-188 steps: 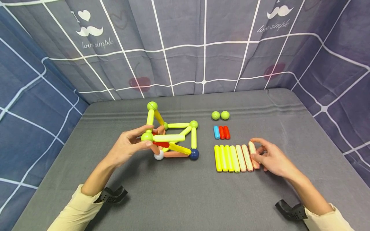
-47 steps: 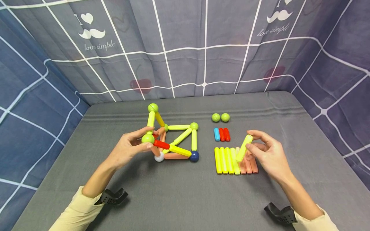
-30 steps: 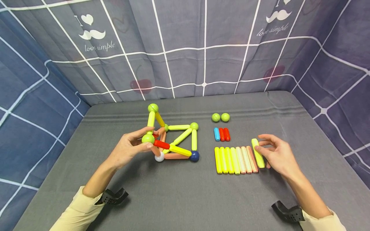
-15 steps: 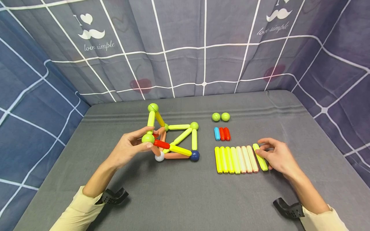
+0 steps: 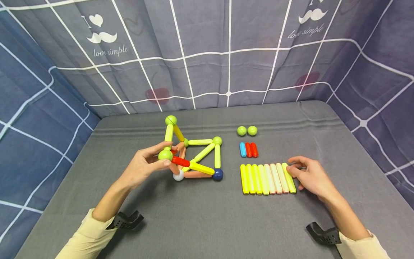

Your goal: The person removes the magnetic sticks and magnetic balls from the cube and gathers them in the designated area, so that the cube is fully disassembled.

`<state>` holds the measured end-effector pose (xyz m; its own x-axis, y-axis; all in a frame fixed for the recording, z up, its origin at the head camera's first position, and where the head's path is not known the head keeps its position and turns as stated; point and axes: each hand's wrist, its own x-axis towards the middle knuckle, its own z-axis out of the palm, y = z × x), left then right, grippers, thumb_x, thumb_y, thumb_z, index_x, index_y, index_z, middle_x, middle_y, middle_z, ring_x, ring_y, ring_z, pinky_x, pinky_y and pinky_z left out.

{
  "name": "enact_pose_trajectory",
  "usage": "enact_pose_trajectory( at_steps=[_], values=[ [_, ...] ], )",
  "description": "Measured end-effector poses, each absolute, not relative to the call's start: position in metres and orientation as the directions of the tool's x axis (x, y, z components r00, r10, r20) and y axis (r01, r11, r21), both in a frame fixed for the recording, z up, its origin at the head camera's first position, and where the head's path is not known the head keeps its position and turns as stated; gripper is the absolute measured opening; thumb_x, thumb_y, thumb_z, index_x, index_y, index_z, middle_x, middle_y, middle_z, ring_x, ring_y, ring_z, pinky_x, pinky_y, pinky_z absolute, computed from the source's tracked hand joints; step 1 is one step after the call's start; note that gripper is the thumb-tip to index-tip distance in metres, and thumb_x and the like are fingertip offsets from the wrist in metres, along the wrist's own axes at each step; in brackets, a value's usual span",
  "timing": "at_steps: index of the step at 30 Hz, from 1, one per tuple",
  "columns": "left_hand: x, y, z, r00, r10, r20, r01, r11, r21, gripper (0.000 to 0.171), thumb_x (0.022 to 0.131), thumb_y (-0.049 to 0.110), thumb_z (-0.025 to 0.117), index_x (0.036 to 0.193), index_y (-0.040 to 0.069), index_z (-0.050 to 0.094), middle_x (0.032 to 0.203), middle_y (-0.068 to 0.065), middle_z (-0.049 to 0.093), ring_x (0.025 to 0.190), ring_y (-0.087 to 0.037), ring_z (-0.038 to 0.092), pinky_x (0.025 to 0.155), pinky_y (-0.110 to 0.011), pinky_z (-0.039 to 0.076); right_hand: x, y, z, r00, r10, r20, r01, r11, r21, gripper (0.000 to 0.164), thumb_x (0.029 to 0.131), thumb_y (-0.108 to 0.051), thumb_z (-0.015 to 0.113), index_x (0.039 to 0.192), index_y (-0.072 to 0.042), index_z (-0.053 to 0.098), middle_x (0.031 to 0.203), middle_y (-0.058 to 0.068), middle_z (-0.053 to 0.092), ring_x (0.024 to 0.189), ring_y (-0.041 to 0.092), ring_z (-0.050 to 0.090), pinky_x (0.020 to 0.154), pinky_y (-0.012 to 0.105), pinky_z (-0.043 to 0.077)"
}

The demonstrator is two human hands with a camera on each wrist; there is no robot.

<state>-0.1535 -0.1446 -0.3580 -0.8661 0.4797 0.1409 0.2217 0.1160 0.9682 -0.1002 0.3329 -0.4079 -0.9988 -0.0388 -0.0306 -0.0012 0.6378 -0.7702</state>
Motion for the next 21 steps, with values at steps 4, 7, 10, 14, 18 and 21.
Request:
enact_pose_trajectory(
  at_steps=[4,7,10,14,18,21],
  values=[
    [-0.153,-0.145,-0.358,-0.866,0.480,0.142,0.222,0.113,0.969,0.053,0.091,0.009,0.072,0.140,0.001,0.053,0.139,-0.019,0.054,0.100,-0.028,0.067,0.081,-0.030,0.055,-0.099,0.332,-0.407,-0.999,-0.047,-0.015,-0.019,0.643,-0.765,0.038,0.101,-0.017,0.057,0.127,0.011,0.053,0.102,0.021,0.062,0.066,0.012,0.059,0.044,0.032,0.051],
    [-0.153,-0.145,-0.358,-0.866,0.478,0.144,0.223,0.111,0.969,0.054,0.091,0.009,0.072,0.141,0.001,0.052,0.140,-0.019,0.053,0.100,-0.027,0.067,0.081,-0.029,0.055,-0.096,0.330,-0.406,-0.998,-0.055,0.014,-0.046,0.658,-0.752,0.037,0.101,-0.017,0.057,0.126,0.011,0.055,0.104,0.022,0.062,0.062,0.013,0.057,0.043,0.031,0.050],
    [-0.153,-0.145,-0.358,-0.869,0.474,0.141,0.219,0.113,0.969,0.055,0.091,0.010,0.072,0.141,0.001,0.052,0.140,-0.020,0.053,0.101,-0.027,0.067,0.082,-0.029,0.055,-0.093,0.327,-0.404,-0.997,-0.060,0.046,-0.075,0.686,-0.724,0.035,0.101,-0.018,0.058,0.124,0.008,0.057,0.108,0.023,0.062,0.059,0.013,0.056,0.043,0.030,0.049],
    [-0.153,-0.146,-0.357,-0.868,0.478,0.133,0.213,0.116,0.970,0.054,0.091,0.010,0.072,0.141,0.002,0.052,0.141,-0.020,0.052,0.101,-0.027,0.067,0.083,-0.029,0.055,-0.090,0.321,-0.397,-0.997,-0.058,0.058,-0.082,0.672,-0.736,0.035,0.102,-0.020,0.058,0.125,0.006,0.057,0.111,0.022,0.062,0.056,0.015,0.054,0.043,0.030,0.047],
    [-0.152,-0.145,-0.357,-0.862,0.490,0.131,0.210,0.108,0.972,0.054,0.092,0.009,0.070,0.142,0.003,0.051,0.141,-0.020,0.052,0.101,-0.027,0.067,0.084,-0.031,0.055,-0.089,0.309,-0.386,-0.997,-0.068,0.034,-0.067,0.556,-0.828,0.033,0.100,-0.019,0.061,0.124,0.004,0.058,0.106,0.009,0.067,0.050,0.019,0.051,0.043,0.031,0.045],
    [-0.152,-0.145,-0.356,-0.860,0.492,0.132,0.206,0.098,0.974,0.054,0.092,0.008,0.070,0.143,0.006,0.052,0.142,-0.020,0.051,0.100,-0.028,0.067,0.084,-0.031,0.055,-0.089,0.294,-0.377,-0.996,-0.090,0.019,-0.059,0.473,-0.879,0.029,0.099,-0.018,0.063,0.121,0.001,0.059,0.104,0.000,0.069,0.057,0.020,0.056,0.045,0.032,0.047]
  ],
)
